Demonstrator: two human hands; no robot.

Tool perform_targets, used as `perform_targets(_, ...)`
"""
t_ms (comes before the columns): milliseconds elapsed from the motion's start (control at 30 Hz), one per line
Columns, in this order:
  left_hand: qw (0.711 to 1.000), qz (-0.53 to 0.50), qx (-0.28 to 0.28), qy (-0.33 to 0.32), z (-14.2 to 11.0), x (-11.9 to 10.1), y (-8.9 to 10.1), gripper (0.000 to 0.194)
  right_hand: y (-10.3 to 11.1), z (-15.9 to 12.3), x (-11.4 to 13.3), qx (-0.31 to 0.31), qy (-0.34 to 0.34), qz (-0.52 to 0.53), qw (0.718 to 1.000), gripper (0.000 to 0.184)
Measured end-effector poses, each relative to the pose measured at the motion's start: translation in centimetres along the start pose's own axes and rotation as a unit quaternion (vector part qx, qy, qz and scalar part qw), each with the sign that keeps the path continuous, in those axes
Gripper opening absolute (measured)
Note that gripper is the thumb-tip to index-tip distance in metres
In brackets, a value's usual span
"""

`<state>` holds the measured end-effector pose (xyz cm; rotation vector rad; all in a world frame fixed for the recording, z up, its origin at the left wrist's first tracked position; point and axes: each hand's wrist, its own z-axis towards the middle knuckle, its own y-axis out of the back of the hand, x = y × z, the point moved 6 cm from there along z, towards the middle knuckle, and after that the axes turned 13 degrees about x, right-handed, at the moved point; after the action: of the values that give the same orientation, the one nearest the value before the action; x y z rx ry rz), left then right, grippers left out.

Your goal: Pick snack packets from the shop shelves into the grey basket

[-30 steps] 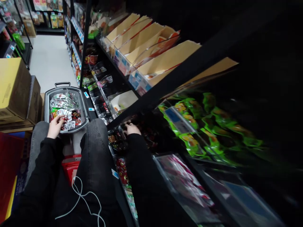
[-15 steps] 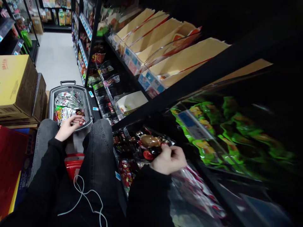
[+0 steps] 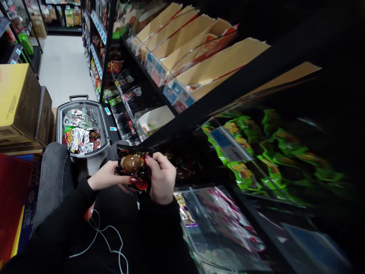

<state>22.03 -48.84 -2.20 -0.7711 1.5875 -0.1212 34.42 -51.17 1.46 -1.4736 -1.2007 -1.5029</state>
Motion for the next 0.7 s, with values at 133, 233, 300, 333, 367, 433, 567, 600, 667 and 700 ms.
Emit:
perform_targets(133, 0.992, 0.098, -0.039, -0.061, -0.4, -1.3, 1.1, 0.041, 0.0, -0.2, 1.2, 0.059, 0.113, -0.051, 0.991, 0.022)
perform_targets(233, 0.932, 0.282, -0.121, -0.196, -1.7, -3.8, 2.2, 0.029, -0.7, -1.2, 2.8, 0.151, 0.25, -0.13, 0.948, 0.007)
perform_targets(300, 0.858, 0.382, -0.169, -0.298, -3.1, -5.4, 2.2, 0.024, -1.1, -2.1, 3.2, 0.184, 0.313, -0.149, 0.92, 0.02)
perform_targets(333, 0.822, 0.418, -0.184, -0.341, -3.8, -5.9, 1.9, 0.025, -1.3, -2.4, 3.3, 0.188, 0.331, -0.147, 0.913, 0.025)
perform_targets(367, 0.789, 0.446, -0.192, -0.376, -4.4, -6.3, 1.7, 0.026, -1.4, -2.6, 3.2, 0.191, 0.34, -0.138, 0.91, 0.029)
perform_targets(433, 0.743, 0.484, -0.197, -0.419, -5.1, -6.6, 1.0, 0.029, -1.7, -3.0, 3.0, 0.195, 0.35, -0.109, 0.91, 0.034)
perform_targets(567, 0.701, 0.52, -0.2, -0.446, -5.6, -6.8, -0.1, 0.031, -1.7, -3.2, 2.3, 0.213, 0.336, -0.06, 0.916, 0.033)
perform_targets(600, 0.696, 0.526, -0.2, -0.446, -5.7, -6.9, -0.3, 0.031, -1.6, -3.1, 2.0, 0.219, 0.311, -0.045, 0.924, 0.029)
perform_targets(667, 0.688, 0.539, -0.199, -0.444, -5.8, -6.8, -0.4, 0.033, -1.3, -2.6, 0.8, 0.228, 0.221, 0.014, 0.948, 0.019)
perform_targets(700, 0.682, 0.545, -0.198, -0.445, -5.8, -6.8, -0.4, 0.035, -1.3, -2.4, 0.1, 0.233, 0.168, 0.053, 0.956, 0.015)
